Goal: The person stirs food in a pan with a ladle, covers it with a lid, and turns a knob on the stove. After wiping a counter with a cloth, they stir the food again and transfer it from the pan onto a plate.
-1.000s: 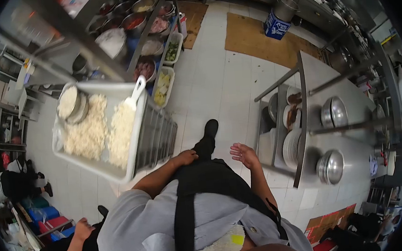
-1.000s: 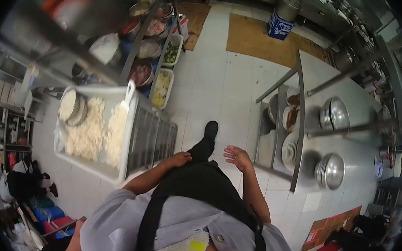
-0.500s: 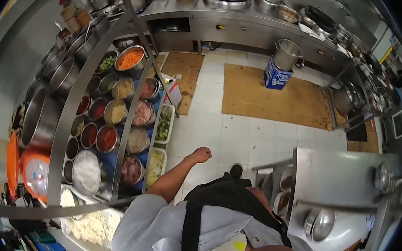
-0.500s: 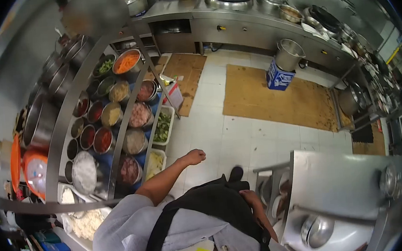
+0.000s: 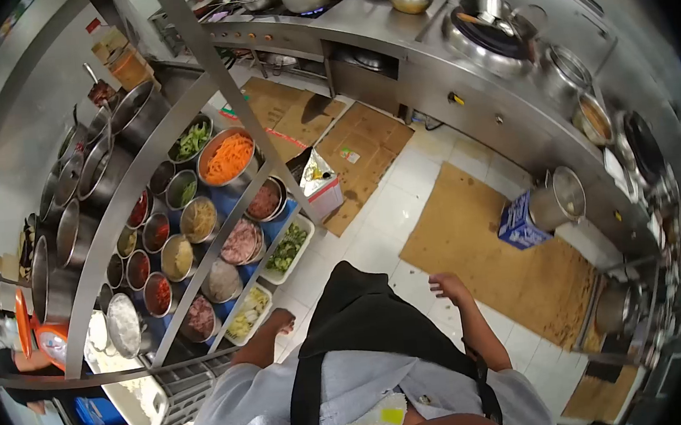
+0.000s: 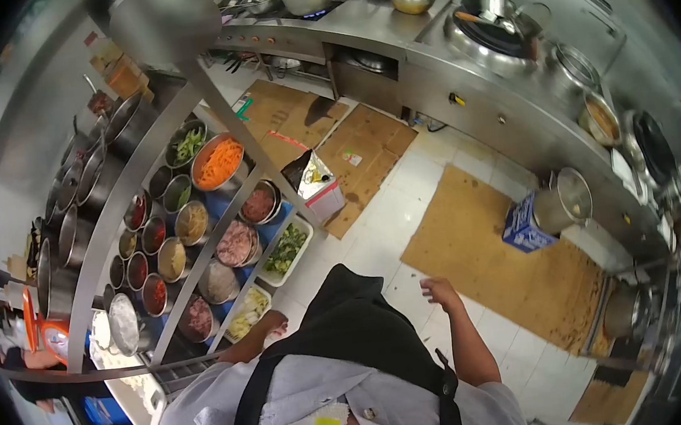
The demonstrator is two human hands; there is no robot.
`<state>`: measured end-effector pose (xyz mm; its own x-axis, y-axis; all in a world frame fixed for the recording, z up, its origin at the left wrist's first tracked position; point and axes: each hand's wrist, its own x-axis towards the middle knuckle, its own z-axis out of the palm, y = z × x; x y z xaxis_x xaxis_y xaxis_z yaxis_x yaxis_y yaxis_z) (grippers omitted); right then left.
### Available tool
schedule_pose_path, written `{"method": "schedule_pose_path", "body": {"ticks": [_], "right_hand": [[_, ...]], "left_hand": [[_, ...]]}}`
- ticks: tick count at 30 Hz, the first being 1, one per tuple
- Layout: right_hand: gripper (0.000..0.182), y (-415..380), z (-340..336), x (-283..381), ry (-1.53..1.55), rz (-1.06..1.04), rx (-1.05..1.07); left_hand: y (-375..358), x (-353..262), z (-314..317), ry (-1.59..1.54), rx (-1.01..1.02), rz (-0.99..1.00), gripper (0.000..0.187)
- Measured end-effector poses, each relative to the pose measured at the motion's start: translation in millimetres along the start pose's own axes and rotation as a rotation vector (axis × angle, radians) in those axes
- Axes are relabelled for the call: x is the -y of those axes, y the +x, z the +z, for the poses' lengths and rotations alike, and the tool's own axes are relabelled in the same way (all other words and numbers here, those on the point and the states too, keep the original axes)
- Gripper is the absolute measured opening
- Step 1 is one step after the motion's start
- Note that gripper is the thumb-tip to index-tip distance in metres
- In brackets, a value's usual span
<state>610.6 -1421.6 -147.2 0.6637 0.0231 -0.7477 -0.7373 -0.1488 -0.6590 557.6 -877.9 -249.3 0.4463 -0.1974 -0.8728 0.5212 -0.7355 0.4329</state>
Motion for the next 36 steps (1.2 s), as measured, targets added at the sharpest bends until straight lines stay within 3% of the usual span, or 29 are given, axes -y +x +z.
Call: {"method": "schedule_pose_path", "body": {"ticks": [3,5,8,10,12,13,14,15,18,20,23,24,26,27,30,32,33,34,35,36], "right_hand": [[0.033,63.5,-23.1,91.1,0.329,-0.132,0.029],[0.031,110.1,-28.7,135.2,0.518,-0.1,0.027],[0.019,202.0,-54.5,121.5,0.344,0.041,-0.029],[0.022,190.0,-64.2,131.2,0.066,0.081,-0.048],[0.023,201.5,-77.2,138.9,-0.132,0.138,-0.029],[0.023,205.1,-84.0,141.7,-0.194,0.171,-0.018],[0.023,214.2,-90.3,145.4,-0.218,0.195,-0.011],[0.024,226.2,-96.5,155.5,-0.23,0.209,-0.006],[0.025,272.6,-112.8,199.4,-0.255,0.216,0.005],[0.025,313.0,-123.5,231.0,-0.283,0.217,0.018],[0.027,386.1,-138.9,283.2,-0.346,0.213,0.051],[0.027,412.2,-144.1,299.9,-0.374,0.208,0.067],[0.028,464.2,-154.5,347.3,-0.44,0.19,0.094],[0.029,493.4,-158.3,367.2,-0.481,0.182,0.113],[0.03,600.9,-166.7,436.8,-0.672,0.055,0.168],[0.031,696.1,-163.3,480.5,-0.793,-0.131,0.174],[0.032,731.3,-150.0,513.1,-0.769,-0.186,0.168],[0.022,730.0,-127.4,557.9,-0.623,-0.183,0.175],[0.022,745.6,-110.7,590.0,-0.724,-0.056,0.175],[0.021,728.4,-83.0,631.2,-0.63,-0.112,0.235]], "left_hand": [[34.9,-24.3,-0.9,-0.24,-0.213,-0.369,0.007],[75.2,-35.7,-12.0,-0.171,-0.175,-0.36,0.009],[149.7,-84.1,-53.5,0.149,-0.075,-0.106,0.013],[217.2,-131.6,-97.3,0.472,-0.071,0.182,0.015],[287.2,-198.3,-152.2,0.839,-0.208,0.604,0.018],[324.0,-246.9,-174.5,1.06,-0.181,0.599,0.017],[260.7,-331.3,-224.1,0.273,-0.056,0.133,0.024],[249.9,-375.8,-256.0,0.823,-0.301,0.594,0.024],[264.0,-456.7,-330.6,0.178,-0.424,0.571,0.029],[273.4,-497.4,-367.6,-0.047,-0.511,0.516,0.031],[291.9,-515.9,-405.6,-0.036,-0.556,0.396,0.028],[322.0,-497.5,-411.7,0.075,-0.549,0.342,0.024],[363.9,-449.2,-413.3,0.75,-0.47,0.317,0.022],[363.4,-430.8,-416.4,0.97,-0.186,0.353,0.022],[339.2,-397.5,-407.2,-0.107,-0.175,-0.311,0.026],[343.0,-356.9,-412.8,0.724,-0.337,0.134,0.032],[334.3,-352.4,-408.7,0.544,-0.377,0.112,0.03],[323.6,-356.9,-403.3,0.019,-0.402,-0.045,0.029],[313.0,-367.8,-404.8,-0.522,-0.454,-0.205,0.027],[306.9,-378.8,-404.6,-0.805,-0.494,-0.28,0.026]]}}
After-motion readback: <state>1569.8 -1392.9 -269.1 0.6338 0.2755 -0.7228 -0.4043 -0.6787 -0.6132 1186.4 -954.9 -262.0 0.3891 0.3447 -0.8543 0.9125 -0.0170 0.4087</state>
